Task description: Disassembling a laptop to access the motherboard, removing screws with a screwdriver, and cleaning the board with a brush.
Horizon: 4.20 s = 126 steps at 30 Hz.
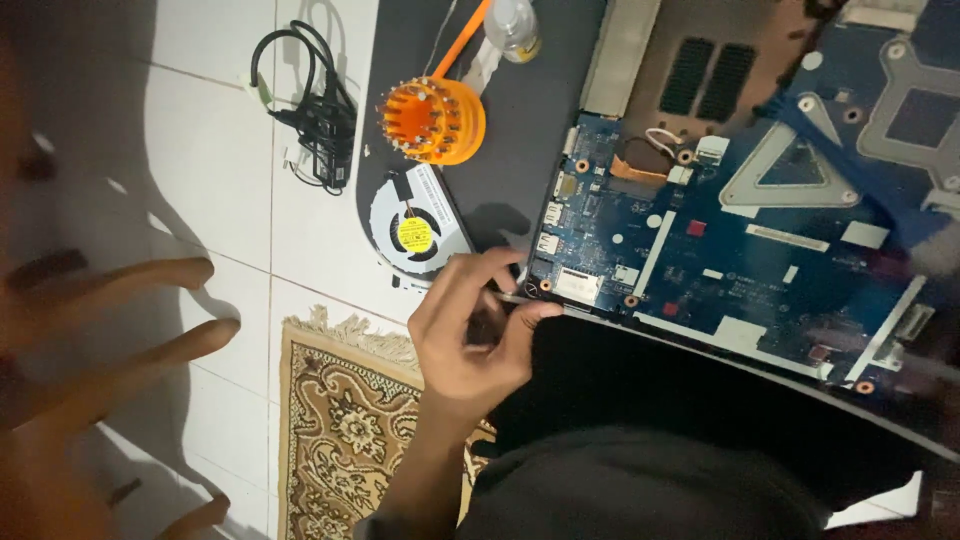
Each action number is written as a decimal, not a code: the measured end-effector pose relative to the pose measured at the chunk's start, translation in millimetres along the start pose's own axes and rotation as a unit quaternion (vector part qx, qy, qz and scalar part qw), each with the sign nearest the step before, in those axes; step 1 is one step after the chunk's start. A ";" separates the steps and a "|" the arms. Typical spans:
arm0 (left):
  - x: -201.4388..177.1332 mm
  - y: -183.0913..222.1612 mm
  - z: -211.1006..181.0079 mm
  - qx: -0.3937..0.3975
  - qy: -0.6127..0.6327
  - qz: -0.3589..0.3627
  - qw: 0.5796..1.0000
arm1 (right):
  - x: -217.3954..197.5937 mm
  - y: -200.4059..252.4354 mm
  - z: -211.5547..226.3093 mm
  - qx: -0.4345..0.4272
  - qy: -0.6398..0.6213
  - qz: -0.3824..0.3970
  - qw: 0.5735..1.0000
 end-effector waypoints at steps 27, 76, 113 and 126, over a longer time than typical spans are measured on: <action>13.9 4.1 7.6 -0.111 -0.051 0.053 0.991 | 302.9 120.5 337.5 -0.310 0.189 0.043 0.931; 21.1 5.4 16.2 -0.152 -0.025 0.047 0.987 | 292.8 109.9 337.6 -0.222 0.158 0.079 0.959; 18.7 10.2 15.9 -0.139 -0.051 0.042 0.988 | 301.0 113.5 329.8 -0.261 0.198 0.170 0.929; 17.6 9.8 14.7 -0.141 -0.053 0.042 0.988 | 299.1 117.8 343.6 -0.180 0.200 0.089 0.959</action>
Point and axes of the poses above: each hand's wrist, its own y-axis away from the middle knuckle, its own x-axis out of the palm, z = x × y, the point moved 6 cm from there along -y, towards the middle knuckle, and after that the axes turned 4 degrees about x, right-handed, at the moved point
